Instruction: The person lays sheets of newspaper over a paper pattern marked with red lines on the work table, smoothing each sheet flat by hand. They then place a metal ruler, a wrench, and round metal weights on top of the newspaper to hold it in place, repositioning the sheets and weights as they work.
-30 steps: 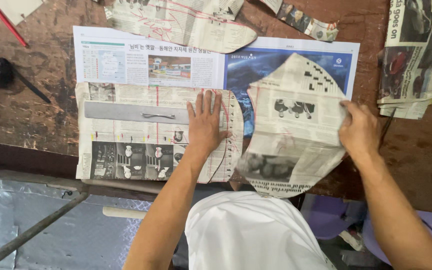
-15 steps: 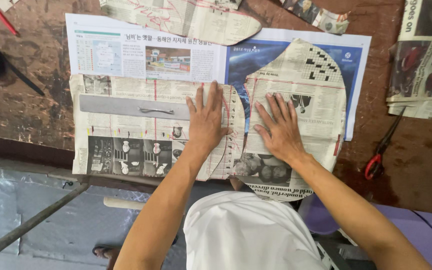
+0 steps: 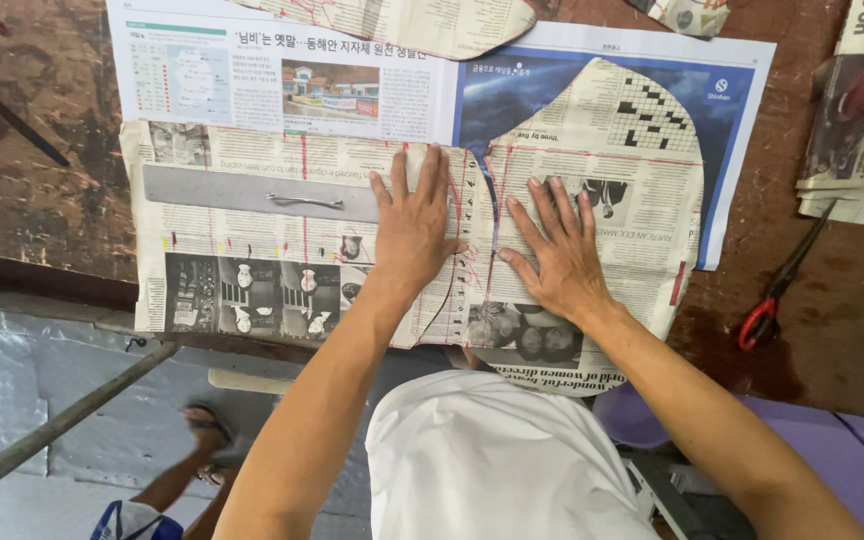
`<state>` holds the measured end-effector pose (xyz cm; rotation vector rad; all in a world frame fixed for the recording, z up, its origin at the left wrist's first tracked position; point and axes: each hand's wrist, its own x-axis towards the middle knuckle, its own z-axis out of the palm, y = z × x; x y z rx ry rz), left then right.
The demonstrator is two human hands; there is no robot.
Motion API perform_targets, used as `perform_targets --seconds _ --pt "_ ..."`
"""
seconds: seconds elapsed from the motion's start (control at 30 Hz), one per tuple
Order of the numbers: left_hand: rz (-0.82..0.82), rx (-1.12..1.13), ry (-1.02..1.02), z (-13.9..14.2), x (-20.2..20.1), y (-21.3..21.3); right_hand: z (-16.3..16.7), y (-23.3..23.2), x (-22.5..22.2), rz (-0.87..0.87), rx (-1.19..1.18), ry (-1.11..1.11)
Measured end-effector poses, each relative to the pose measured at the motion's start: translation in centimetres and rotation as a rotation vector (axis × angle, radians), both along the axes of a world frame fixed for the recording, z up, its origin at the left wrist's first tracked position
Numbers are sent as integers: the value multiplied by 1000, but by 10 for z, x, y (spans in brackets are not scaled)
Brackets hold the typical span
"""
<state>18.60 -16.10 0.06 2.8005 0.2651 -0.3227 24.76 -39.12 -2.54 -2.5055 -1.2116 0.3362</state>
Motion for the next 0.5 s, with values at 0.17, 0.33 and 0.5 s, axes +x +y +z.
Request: perform_targets --seconds 0.17,0.33,0.5 --pt "-6 -12 -5 -2 -1 -3 -6 -4 1 9 -5 7" --pt "-31 -17 10 -4 -3 -5 -8 -5 1 11 -6 36" --pt "-46 -3 7 -9 -4 -6 -8 -6 0 16 -32 39"
